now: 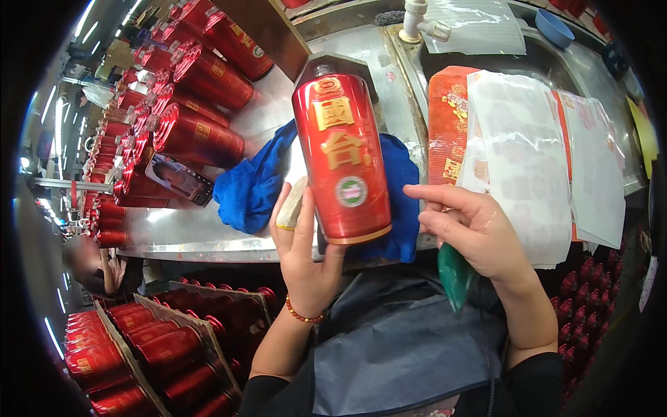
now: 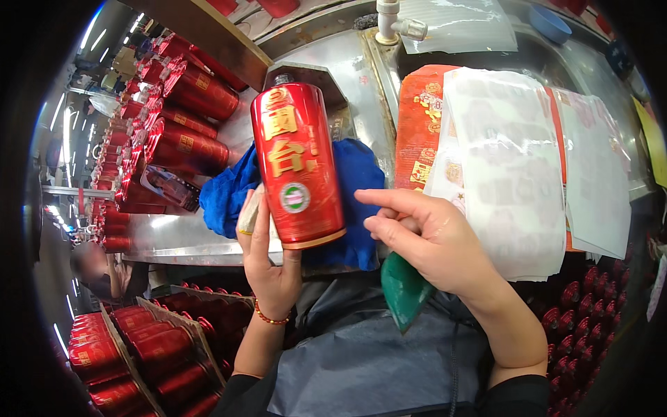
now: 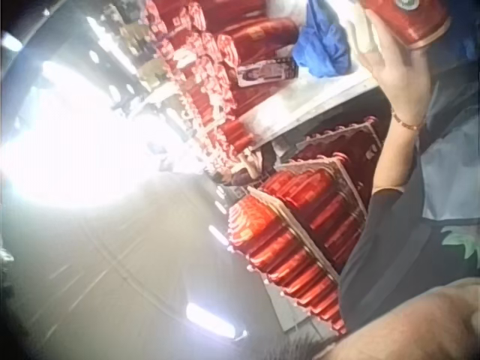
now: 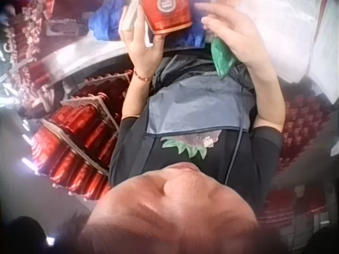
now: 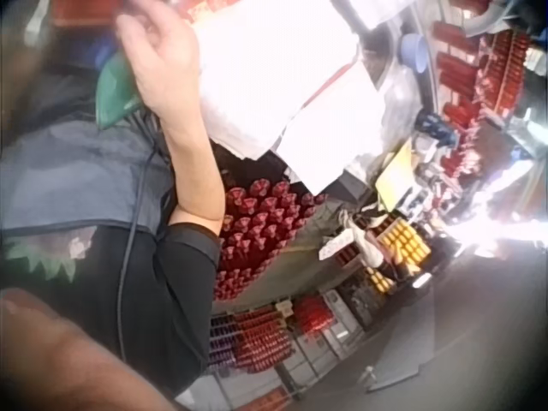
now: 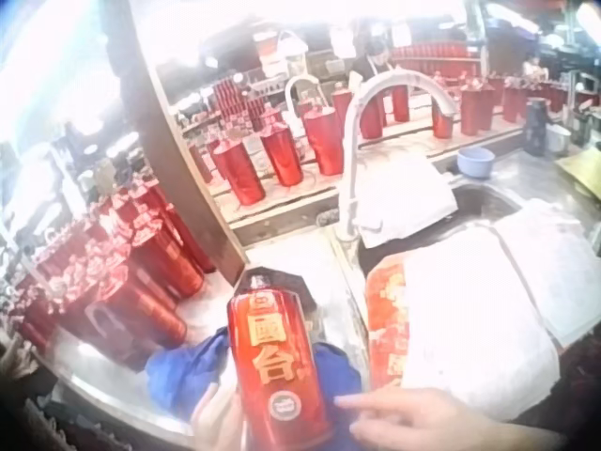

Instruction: The person applies a gold label to a red cylindrical container, smooths it with a green tool, and wipes the surface with a blue cloth. The person repeats this process on multiple containers at a workstation.

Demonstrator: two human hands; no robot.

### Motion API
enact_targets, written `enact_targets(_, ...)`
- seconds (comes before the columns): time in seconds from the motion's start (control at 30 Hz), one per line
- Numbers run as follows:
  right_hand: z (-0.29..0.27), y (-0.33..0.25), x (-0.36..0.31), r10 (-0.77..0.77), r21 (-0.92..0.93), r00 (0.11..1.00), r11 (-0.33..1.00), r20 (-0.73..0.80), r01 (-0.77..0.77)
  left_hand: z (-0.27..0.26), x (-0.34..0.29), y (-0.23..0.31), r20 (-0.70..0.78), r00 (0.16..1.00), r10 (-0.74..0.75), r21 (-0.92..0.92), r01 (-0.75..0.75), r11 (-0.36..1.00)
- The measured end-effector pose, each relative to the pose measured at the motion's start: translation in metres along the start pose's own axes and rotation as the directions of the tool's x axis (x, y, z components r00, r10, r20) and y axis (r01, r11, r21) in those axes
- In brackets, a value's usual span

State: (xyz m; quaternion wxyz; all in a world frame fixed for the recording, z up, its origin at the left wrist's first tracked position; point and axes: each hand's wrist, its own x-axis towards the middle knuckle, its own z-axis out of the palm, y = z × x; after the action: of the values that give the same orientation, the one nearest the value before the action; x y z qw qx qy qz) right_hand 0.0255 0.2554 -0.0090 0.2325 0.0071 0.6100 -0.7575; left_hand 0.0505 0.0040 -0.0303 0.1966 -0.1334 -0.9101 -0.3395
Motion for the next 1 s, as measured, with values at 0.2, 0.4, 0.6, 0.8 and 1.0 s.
enact_targets(0.2, -0.003, -0.004, -0.002, -0.017, 0.004, 1.000, 1.000, -0.003, 0.017, -0.014, -0.020, -0.019, 0.101, 0.946, -0.307, -0.455, 0.318, 0.831)
enact_targets(0.4, 0.014, -0.011, -0.004, -0.031, 0.001, 0.998, 1.000, 0.054, 0.030, -0.011, -0.031, -0.030, 0.121, 0.919, -0.374, -0.524, 0.379, 0.762)
enact_targets(0.6, 0.019, -0.013, -0.004, -0.058, -0.020, 0.996, 0.998, 0.074, 0.059, -0.006, -0.032, -0.027, 0.163, 0.922, -0.352, -0.790, 0.336, 0.513)
enact_targets(0.8, 0.024, -0.015, -0.005, -0.066, -0.012, 0.994, 0.998, 0.089, 0.067, -0.008, -0.027, -0.021, 0.200, 0.925, -0.324, -0.889, 0.310, 0.336)
enact_targets(1.0, 0.026, -0.022, -0.009, -0.059, -0.053, 0.996, 0.997, 0.071, 0.063, -0.017, -0.011, -0.015, 0.029, 0.964, -0.263, -0.487, 0.243, 0.839)
